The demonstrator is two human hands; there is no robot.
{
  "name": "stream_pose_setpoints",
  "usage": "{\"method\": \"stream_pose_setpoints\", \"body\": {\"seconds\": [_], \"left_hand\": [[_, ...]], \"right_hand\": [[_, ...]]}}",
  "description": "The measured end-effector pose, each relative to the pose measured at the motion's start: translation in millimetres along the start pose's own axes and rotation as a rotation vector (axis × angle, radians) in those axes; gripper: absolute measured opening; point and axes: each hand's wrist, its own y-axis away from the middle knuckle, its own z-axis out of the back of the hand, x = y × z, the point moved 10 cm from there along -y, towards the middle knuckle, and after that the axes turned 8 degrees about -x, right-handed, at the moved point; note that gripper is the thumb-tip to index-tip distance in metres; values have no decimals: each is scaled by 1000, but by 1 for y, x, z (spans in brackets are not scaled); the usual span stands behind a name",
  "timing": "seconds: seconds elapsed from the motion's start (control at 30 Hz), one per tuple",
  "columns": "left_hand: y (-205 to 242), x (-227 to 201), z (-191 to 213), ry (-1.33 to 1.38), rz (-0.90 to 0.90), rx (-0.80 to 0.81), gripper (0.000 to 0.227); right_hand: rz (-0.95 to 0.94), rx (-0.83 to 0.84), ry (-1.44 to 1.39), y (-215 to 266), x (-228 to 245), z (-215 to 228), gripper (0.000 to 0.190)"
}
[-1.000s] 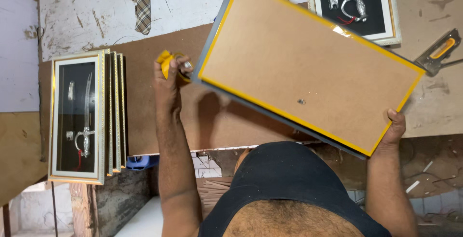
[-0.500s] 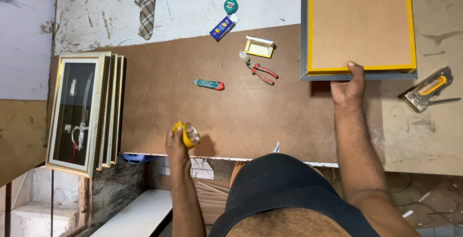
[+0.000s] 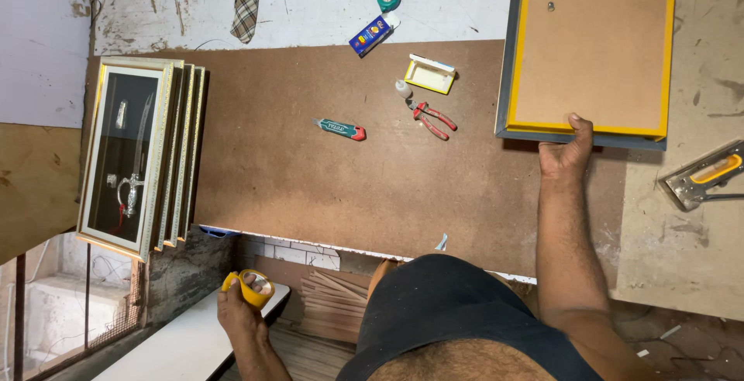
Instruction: The person applies yellow tape along the edges of rectangular boards, smoothing it down and cutting the tape with a utility knife. The person repeats this process on multiple boards, handling each one individually.
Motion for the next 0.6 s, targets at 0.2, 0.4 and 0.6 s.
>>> {"method": "stream_pose_setpoints", "body": {"seconds": [0.2,0.4,0.6], "left_hand": [[20,-1,-40,-40,9,140,21],[14,-18,-73,-40,-38,285,18],[-17,-27,-53,-75,-122,239,25]], "right_hand": [[-6,32,45,-4,-1,2,74],[-40,-99,621,0,7,31,81],[46,-11,1242,12,33,38,110]]}}
